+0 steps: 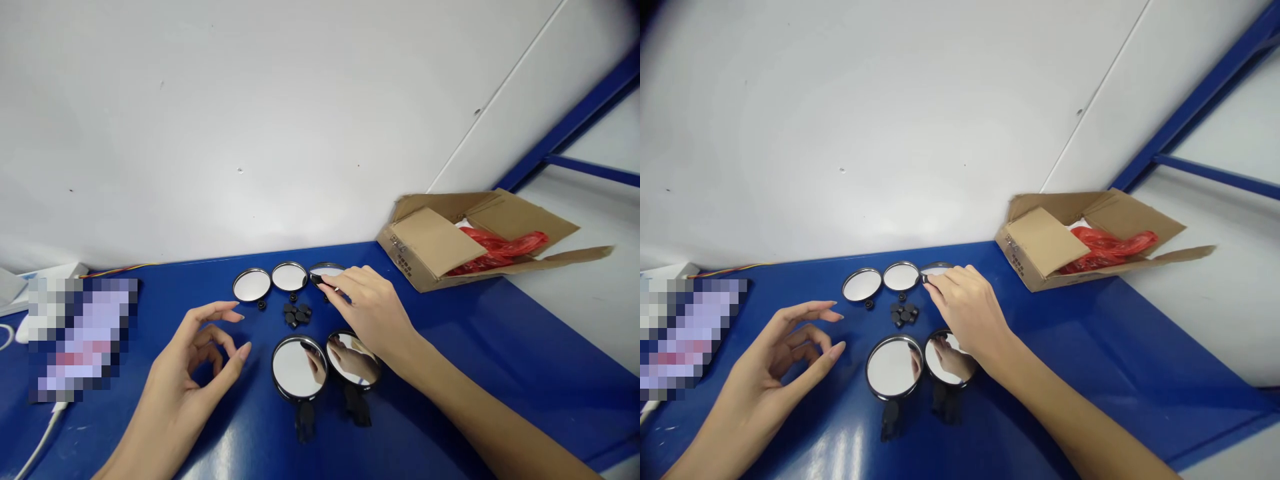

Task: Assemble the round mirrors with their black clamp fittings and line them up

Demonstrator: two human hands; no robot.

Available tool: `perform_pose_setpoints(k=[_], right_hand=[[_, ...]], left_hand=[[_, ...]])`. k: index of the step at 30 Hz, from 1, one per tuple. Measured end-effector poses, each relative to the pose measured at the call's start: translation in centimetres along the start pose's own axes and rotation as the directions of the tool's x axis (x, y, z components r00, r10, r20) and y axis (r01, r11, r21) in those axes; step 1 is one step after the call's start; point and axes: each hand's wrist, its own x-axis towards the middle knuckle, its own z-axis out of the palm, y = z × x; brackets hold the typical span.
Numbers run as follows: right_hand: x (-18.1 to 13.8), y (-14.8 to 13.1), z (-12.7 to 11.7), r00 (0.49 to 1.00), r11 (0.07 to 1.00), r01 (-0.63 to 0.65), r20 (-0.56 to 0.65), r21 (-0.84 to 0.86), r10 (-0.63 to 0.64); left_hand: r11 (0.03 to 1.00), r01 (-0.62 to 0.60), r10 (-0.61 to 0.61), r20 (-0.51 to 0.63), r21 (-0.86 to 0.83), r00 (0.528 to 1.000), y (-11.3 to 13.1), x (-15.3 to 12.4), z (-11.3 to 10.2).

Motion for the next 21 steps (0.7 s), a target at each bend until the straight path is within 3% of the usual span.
perform_pose_setpoints(k=[9,21], right_hand=[[-0.3,-0.4,0.2,0.993,0.994,-0.105,0.042,-0.027,0.106],[0.0,-1.0,-0.4,0.963,0.973,-0.231,0.133,-0.029,0.233]], left_hand=[[0.999,0.048,-0.048,-0.004,0.004,0.999,0.9,-0.1,-0.1],[0.998,0.055,-0.055,0.009,0.034,0.998,0.1,-0.2,-0.4]])
